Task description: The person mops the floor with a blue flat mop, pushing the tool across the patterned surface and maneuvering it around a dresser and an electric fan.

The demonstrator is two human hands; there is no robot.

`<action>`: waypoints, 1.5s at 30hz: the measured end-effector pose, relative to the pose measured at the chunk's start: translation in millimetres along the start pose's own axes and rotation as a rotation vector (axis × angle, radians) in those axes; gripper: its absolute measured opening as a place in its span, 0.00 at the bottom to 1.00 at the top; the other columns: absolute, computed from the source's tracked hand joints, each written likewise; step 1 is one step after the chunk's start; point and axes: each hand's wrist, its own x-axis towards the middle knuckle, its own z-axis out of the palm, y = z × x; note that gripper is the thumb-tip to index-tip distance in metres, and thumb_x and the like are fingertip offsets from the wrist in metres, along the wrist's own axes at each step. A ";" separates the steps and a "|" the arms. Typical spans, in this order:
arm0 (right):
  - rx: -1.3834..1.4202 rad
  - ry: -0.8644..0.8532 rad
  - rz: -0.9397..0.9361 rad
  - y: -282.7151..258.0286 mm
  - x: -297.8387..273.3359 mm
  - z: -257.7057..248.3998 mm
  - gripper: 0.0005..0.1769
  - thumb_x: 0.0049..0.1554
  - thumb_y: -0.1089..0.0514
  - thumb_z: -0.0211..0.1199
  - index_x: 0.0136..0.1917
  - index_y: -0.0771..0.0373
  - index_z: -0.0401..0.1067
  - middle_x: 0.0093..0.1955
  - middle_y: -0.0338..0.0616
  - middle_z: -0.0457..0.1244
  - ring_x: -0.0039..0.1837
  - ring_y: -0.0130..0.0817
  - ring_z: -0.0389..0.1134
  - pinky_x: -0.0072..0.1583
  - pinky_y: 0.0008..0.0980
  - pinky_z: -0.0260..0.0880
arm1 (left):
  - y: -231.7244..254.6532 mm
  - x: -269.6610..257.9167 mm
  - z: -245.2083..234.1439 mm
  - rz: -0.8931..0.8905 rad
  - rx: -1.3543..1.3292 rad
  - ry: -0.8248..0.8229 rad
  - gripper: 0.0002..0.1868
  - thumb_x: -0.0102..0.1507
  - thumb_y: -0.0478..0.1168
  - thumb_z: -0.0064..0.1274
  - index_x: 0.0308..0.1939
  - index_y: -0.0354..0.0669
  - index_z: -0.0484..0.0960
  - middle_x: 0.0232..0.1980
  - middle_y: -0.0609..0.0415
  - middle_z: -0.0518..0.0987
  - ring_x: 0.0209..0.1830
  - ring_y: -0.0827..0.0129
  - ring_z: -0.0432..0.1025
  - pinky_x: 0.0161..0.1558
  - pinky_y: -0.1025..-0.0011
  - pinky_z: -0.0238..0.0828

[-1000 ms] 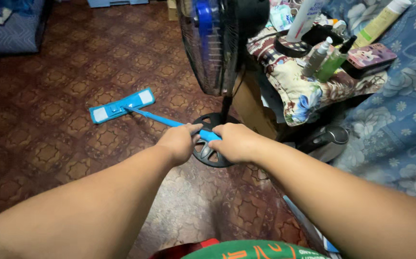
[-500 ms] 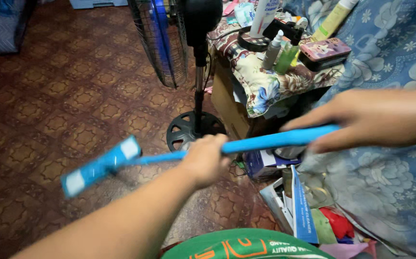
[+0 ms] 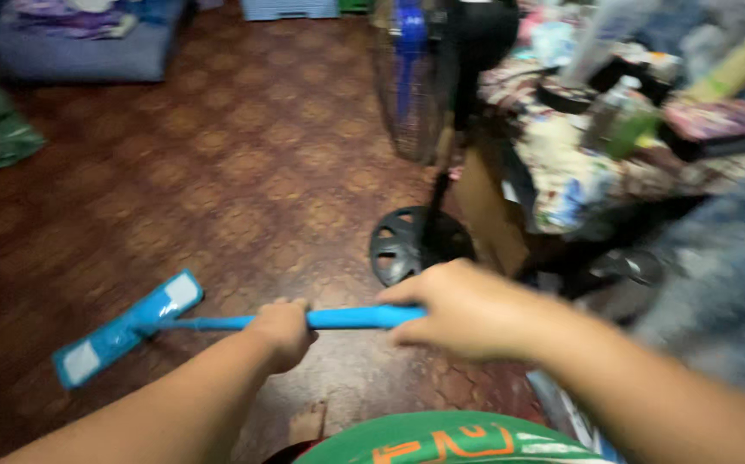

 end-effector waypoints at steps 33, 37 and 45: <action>0.098 0.300 0.120 32.2 -10.3 -55.8 0.19 0.54 0.42 0.63 0.53 0.53 0.80 0.38 0.44 0.71 0.41 0.39 0.73 0.45 0.38 0.71 | 27.8 16.4 -37.2 -0.216 -0.266 0.158 0.24 0.63 0.57 0.56 0.57 0.51 0.74 0.61 0.41 0.75 0.63 0.42 0.70 0.64 0.53 0.67; 0.193 0.414 0.241 40.7 -47.7 -80.6 0.17 0.59 0.41 0.62 0.51 0.53 0.80 0.29 0.43 0.64 0.33 0.32 0.62 0.36 0.37 0.61 | 39.9 22.7 -34.0 -0.255 -0.334 0.200 0.25 0.63 0.54 0.57 0.60 0.49 0.74 0.61 0.38 0.75 0.61 0.42 0.73 0.61 0.53 0.70; 0.153 1.045 0.077 81.6 -110.7 -107.9 0.15 0.68 0.48 0.55 0.56 0.58 0.77 0.32 0.38 0.58 0.33 0.28 0.57 0.35 0.34 0.54 | 142.0 11.7 -63.4 0.006 -0.236 0.281 0.17 0.62 0.50 0.56 0.53 0.55 0.78 0.55 0.47 0.80 0.59 0.46 0.72 0.61 0.44 0.60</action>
